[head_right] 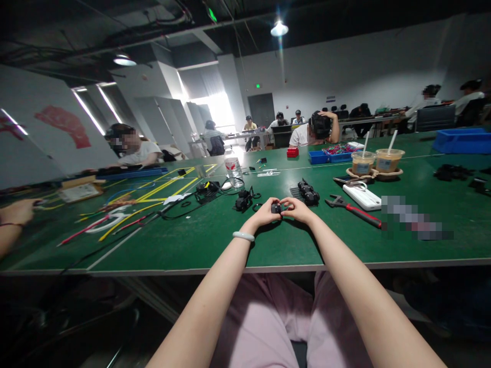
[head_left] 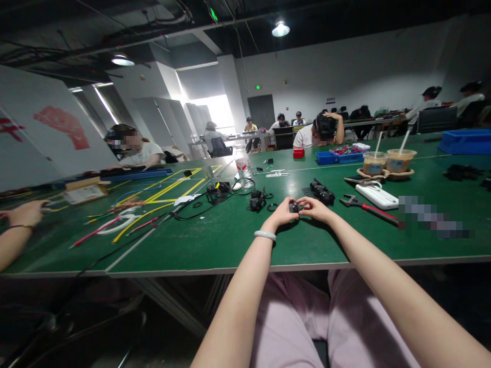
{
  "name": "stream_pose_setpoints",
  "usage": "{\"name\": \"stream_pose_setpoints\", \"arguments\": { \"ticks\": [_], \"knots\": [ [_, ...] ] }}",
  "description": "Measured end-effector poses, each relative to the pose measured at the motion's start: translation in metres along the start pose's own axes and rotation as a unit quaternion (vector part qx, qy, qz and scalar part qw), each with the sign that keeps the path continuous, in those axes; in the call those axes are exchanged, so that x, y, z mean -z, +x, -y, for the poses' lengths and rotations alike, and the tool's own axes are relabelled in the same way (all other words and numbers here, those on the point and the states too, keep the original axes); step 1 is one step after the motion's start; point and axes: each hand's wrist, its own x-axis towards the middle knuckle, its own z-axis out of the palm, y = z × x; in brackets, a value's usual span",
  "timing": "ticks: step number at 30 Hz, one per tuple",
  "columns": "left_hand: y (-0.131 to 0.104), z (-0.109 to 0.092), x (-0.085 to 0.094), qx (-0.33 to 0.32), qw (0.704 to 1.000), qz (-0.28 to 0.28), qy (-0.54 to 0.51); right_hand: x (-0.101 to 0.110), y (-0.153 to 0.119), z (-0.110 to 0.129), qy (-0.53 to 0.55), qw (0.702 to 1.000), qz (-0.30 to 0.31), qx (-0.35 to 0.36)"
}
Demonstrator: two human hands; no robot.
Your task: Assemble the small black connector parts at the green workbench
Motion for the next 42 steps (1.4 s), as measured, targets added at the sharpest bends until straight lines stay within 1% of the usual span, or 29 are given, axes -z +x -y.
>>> {"name": "stream_pose_setpoints", "arguments": {
  "ticks": [4, 16, 21, 24, 28, 33, 37, 40, 42],
  "knots": [
    [0.000, -0.001, 0.000, 0.001, 1.000, -0.010, 0.006, 0.000, -0.001, 0.001, -0.012, 1.000, -0.001, 0.000],
    [0.000, 0.000, -0.001, 0.017, 1.000, 0.001, -0.006, -0.002, -0.001, 0.003, -0.032, 0.999, -0.014, 0.011],
    [0.000, 0.001, -0.001, 0.001, 1.000, -0.009, 0.001, -0.002, 0.000, 0.005, -0.046, 0.999, -0.017, 0.013],
    [0.000, 0.000, -0.001, -0.009, 1.000, -0.011, 0.013, -0.002, -0.001, 0.007, -0.066, 0.997, -0.028, 0.012],
    [0.001, -0.001, 0.000, -0.009, 1.000, -0.011, 0.027, -0.003, -0.001, 0.008, -0.097, 0.994, -0.043, 0.019],
    [0.002, -0.001, -0.001, -0.008, 0.999, -0.015, 0.028, -0.004, 0.000, 0.007, -0.116, 0.992, -0.046, 0.026],
    [0.002, -0.001, -0.001, 0.000, 1.000, -0.010, 0.008, -0.002, -0.001, 0.010, -0.103, 0.994, -0.039, 0.021],
    [0.002, -0.002, -0.001, 0.017, 1.000, -0.002, -0.006, -0.002, -0.001, 0.013, -0.065, 0.997, -0.032, 0.008],
    [0.002, -0.002, -0.001, 0.020, 1.000, 0.003, -0.011, -0.001, -0.001, 0.012, -0.029, 0.999, -0.038, -0.008]
  ]
}}
